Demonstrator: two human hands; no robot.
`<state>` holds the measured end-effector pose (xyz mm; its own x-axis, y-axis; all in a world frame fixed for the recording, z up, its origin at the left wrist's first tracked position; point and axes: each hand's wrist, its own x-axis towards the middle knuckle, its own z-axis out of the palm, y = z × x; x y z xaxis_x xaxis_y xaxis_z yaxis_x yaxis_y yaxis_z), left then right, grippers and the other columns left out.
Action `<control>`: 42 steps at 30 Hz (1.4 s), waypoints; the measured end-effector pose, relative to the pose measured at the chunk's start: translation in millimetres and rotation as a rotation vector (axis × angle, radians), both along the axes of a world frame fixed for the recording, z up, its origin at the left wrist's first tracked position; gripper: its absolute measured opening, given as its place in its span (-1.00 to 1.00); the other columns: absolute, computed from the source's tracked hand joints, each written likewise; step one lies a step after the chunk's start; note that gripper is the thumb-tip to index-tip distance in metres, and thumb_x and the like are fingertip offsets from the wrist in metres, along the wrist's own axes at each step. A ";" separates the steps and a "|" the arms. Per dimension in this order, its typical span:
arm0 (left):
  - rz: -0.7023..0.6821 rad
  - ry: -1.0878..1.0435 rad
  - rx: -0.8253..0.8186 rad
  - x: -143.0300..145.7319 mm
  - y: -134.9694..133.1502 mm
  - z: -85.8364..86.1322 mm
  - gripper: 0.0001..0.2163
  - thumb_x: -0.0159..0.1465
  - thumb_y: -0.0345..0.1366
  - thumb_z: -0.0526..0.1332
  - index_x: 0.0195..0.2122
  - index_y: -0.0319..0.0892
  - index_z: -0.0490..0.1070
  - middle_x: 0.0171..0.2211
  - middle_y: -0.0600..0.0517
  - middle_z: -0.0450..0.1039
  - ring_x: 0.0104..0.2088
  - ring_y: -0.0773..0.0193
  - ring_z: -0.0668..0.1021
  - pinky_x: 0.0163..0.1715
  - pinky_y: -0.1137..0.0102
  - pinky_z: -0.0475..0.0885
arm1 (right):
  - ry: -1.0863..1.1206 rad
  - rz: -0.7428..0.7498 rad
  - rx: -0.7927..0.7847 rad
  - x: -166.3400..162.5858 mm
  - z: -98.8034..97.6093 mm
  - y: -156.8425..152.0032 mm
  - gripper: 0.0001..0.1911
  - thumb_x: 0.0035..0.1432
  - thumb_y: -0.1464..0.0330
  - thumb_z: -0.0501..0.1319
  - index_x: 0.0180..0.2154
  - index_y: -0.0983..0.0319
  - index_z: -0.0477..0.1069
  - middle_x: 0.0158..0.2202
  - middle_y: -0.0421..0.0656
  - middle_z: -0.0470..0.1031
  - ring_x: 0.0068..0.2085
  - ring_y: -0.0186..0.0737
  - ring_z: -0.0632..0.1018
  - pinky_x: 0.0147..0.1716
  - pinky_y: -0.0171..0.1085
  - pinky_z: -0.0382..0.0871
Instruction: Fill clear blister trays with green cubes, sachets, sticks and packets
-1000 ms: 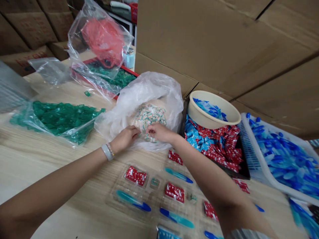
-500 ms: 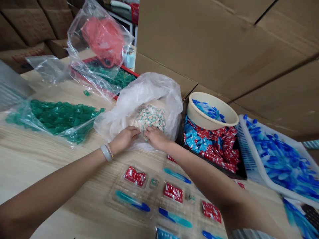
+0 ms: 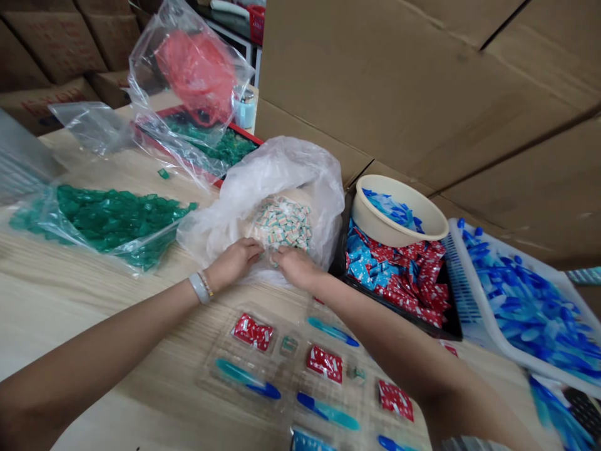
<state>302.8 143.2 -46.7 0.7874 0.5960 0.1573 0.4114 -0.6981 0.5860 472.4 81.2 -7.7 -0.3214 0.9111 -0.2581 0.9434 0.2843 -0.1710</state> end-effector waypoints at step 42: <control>-0.028 -0.013 -0.034 8.5 4.3 -2.0 -0.79 0.14 -0.47 0.05 -0.23 -0.24 0.40 -0.31 -0.05 0.41 -0.24 0.26 0.43 -0.19 0.41 0.30 | 0.153 -0.130 0.105 1.7 -14.9 2.0 -0.82 0.01 0.44 0.16 -0.26 0.28 0.41 -0.31 -0.10 0.36 -0.19 -0.23 0.38 -0.20 -0.31 0.24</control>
